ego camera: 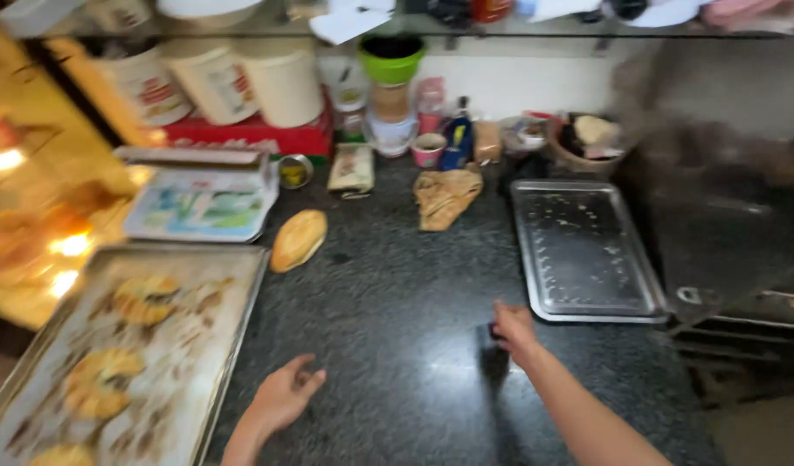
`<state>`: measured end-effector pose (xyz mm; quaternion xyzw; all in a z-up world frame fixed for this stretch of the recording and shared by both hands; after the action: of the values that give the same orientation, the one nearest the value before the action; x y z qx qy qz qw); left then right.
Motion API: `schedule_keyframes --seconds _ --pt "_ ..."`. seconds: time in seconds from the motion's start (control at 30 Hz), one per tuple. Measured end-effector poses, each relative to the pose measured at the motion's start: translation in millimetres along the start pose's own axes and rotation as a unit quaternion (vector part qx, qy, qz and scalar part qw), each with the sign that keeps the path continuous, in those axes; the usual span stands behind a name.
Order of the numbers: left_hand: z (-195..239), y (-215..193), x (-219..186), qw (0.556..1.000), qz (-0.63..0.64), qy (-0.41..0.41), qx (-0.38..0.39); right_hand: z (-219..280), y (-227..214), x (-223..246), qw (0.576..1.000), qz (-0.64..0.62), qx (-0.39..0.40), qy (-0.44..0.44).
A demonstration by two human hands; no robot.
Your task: Organizing and displaying freshly baked croissants and bread in a bakery display case.
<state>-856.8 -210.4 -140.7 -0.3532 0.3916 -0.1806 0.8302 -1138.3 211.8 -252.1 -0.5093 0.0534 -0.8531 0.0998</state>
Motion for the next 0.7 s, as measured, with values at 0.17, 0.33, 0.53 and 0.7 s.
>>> schedule_keyframes --seconds 0.17,0.33,0.53,0.7 --pt "-92 39 -30 0.994 0.034 0.090 0.052 -31 -86 -52 0.975 -0.167 -0.106 0.104" --pt "-117 -24 -108 0.982 0.023 0.184 0.042 -1 -45 -3 0.980 -0.141 0.024 0.141" --pt "-193 -156 -91 0.987 0.011 0.141 -0.079 37 90 132 0.984 -0.101 0.142 0.043" --pt "-328 -222 41 0.980 0.133 0.050 -0.142 25 185 179 0.980 -0.074 0.177 0.060"
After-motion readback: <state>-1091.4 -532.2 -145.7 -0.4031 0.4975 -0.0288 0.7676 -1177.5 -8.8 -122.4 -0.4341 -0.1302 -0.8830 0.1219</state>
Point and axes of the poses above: each hand's wrist, its own z-axis away from the middle knuckle, its own y-axis out of the palm, x = y × z, the point moved 7 cm from there along -z, towards the middle knuckle, and after that the axes turned 6 degrees about -y, right-handed, at the moved point
